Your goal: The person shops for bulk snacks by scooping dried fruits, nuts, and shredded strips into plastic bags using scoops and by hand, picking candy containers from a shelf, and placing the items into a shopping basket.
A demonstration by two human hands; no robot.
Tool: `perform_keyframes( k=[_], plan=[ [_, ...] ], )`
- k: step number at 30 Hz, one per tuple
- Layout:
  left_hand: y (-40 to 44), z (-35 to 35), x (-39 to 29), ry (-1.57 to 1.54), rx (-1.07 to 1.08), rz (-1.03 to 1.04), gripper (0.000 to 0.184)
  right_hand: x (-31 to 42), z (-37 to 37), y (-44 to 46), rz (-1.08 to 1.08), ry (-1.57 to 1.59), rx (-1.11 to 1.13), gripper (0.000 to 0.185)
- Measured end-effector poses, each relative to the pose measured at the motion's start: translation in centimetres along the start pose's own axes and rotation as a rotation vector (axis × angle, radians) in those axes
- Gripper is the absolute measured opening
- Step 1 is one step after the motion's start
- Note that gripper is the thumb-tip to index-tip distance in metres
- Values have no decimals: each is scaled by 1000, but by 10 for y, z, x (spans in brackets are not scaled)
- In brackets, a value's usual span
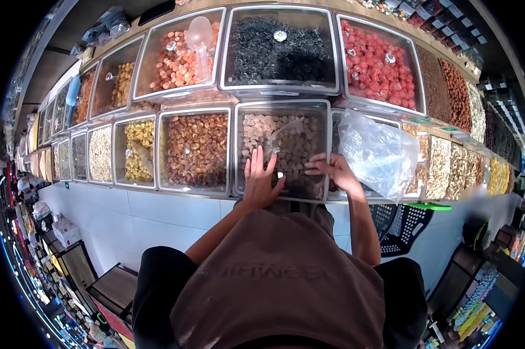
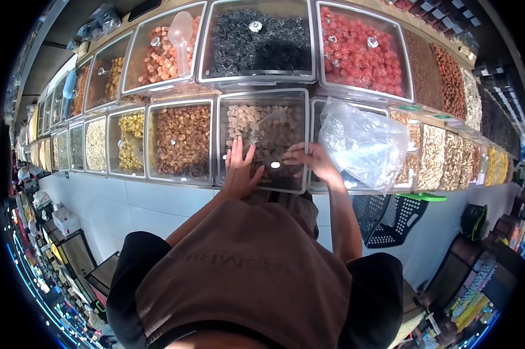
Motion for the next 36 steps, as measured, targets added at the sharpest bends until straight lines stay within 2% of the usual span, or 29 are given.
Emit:
perform_keyframes(
  k=[4,7,10,14,16,17,19,20,22,23,25,26,27,29,30,31,34,35,36],
  plan=[
    [1,11,12,57,12,15,68,-35,-11,8,133,33,-118,27],
    [2,12,15,90,-5,12,67,-44,-14,15,216,-54,-119,26],
    [3,11,13,87,-8,24,66,-42,-15,14,231,-131,-79,25],
    [6,9,13,110,-16,43,66,-36,-11,14,223,-238,-140,30],
    [5,14,15,132,-32,62,65,-19,-10,13,174,-1154,-59,37],
    [3,16,16,146,-39,51,66,-13,-8,9,173,-1153,-64,37],
    [2,21,17,164,-38,55,67,9,3,-1,-51,-1312,-118,38],
    [3,24,16,176,-80,51,67,19,5,-6,-49,-1308,-129,38],
    [4,28,14,196,-129,44,69,36,7,-15,-215,-1101,-183,35],
    [7,30,14,198,-113,62,69,36,1,-18,-203,-1091,-203,35],
    [13,32,14,197,-173,39,68,40,-11,-34,-395,-954,-424,31],
    [14,32,13,198,-137,9,67,44,-18,-48,-235,-856,-529,29],
    [14,33,10,189,-136,6,65,39,-28,-61,-224,-850,-552,29],
    [13,33,5,164,-145,-4,67,34,-49,-83,-549,-1372,-692,44],
    [13,34,2,138,-168,-10,70,22,-58,-92,-427,-1406,-685,53],
    [14,34,-5,113,-178,-38,72,5,-73,-97,-433,-1406,-696,53],
    [12,33,-37,31,-202,-130,70,-73,-142,-104,-401,-1475,-773,38],
    [11,32,-51,-79,-176,-146,69,-66,-142,-109,-415,-1474,-769,38],
    [13,32,-67,-191,-145,-151,68,-47,-137,-123,-542,-1256,-842,34]
  ],
)
Point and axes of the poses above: each hand's wrist, its own y-axis towards the middle knuckle, its own z-axis out of the palm, x = y × z, the point moved 2 cm from there along y, towards the middle knuckle, and after that the axes turned 9 degrees about -z, right-handed, at the moved point
